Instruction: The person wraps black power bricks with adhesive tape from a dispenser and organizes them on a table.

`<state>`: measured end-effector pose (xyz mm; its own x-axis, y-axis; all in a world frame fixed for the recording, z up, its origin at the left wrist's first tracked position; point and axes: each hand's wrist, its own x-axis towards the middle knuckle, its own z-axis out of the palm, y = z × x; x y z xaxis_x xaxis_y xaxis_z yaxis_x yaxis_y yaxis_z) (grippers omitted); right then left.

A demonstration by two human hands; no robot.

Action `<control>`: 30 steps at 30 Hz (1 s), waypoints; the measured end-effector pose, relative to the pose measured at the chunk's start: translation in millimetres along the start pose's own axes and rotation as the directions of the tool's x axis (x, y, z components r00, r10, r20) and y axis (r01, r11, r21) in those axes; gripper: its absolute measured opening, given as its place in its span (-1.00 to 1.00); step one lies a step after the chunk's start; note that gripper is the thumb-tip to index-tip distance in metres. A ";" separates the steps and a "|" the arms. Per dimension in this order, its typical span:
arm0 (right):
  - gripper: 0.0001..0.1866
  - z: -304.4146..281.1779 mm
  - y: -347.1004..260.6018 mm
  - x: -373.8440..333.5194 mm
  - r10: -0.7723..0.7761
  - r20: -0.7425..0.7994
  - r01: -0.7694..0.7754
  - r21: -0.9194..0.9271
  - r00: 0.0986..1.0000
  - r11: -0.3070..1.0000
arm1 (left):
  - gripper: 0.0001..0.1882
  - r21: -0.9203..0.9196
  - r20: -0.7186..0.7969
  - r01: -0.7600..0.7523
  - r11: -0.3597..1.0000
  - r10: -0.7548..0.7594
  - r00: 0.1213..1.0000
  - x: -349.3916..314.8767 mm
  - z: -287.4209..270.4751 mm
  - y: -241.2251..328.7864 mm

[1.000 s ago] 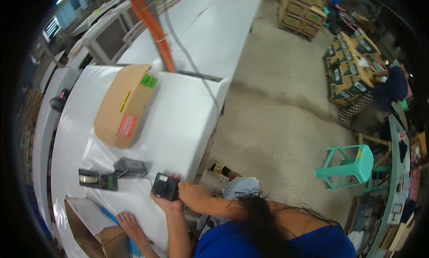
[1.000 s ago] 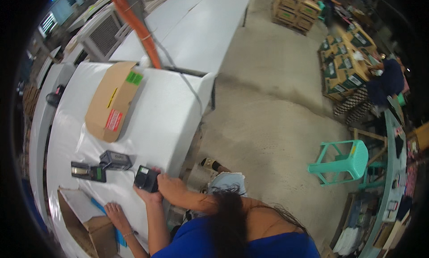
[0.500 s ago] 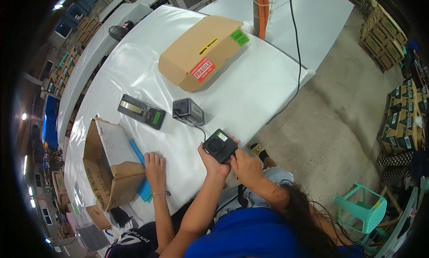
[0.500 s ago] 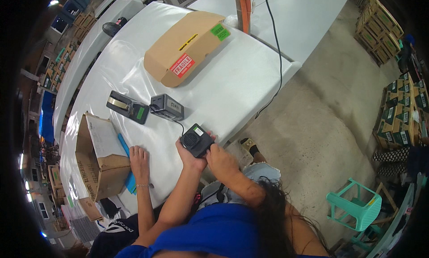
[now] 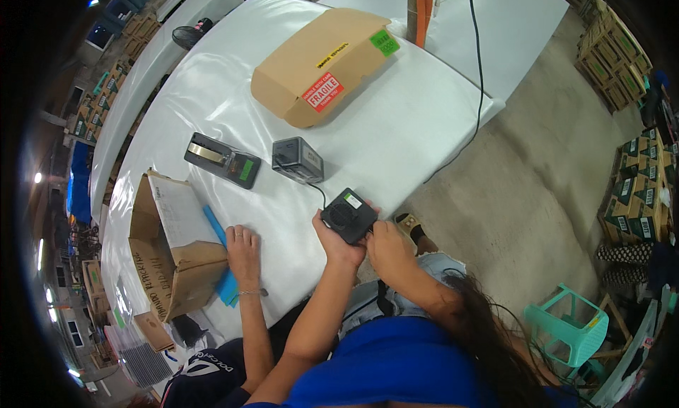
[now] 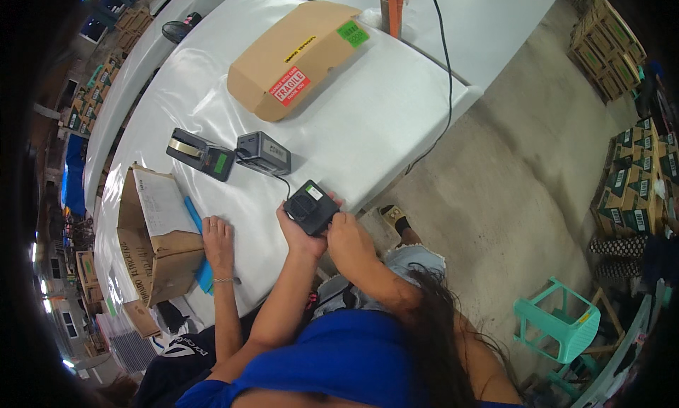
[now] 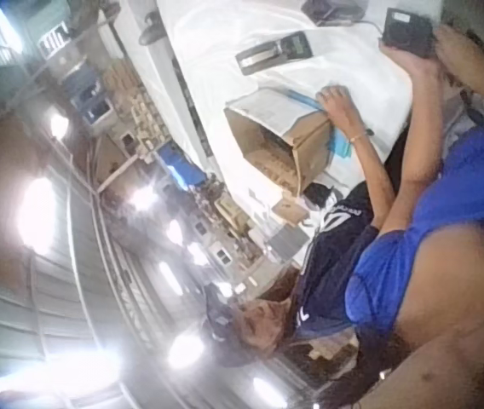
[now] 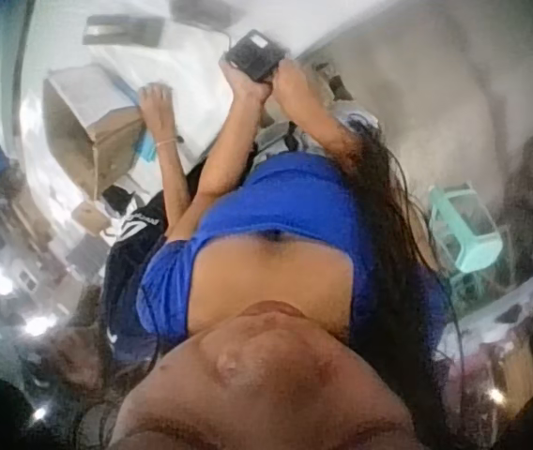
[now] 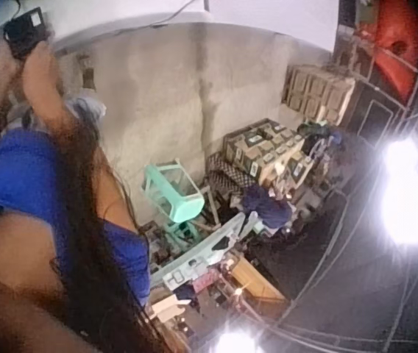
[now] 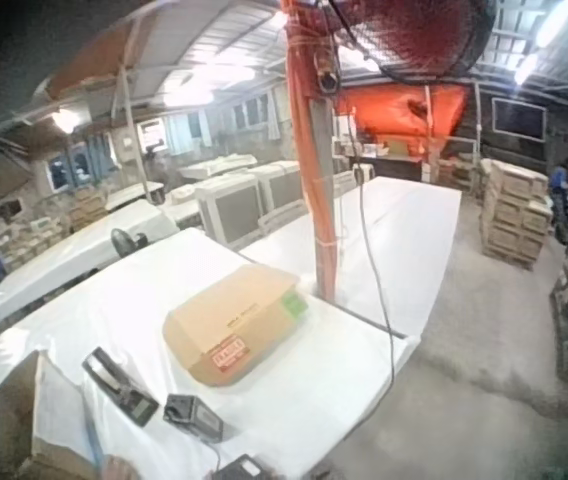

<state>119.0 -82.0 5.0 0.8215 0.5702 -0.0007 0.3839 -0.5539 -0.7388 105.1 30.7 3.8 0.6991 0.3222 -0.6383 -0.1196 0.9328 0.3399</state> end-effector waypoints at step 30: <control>-0.76 -6.2 38.6 -15.5 0.155 0.101 -0.184 0.643 0.983 0.743 | -0.25 0.030 -0.038 0.047 0.998 -0.046 0.998 -5.4 2.7 4.1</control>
<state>123.7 -116.0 -19.3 0.8244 0.5355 -0.1835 -0.1367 -0.1262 -0.9825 102.7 32.3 10.5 0.6769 0.2851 -0.6786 -0.0652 0.9416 0.3305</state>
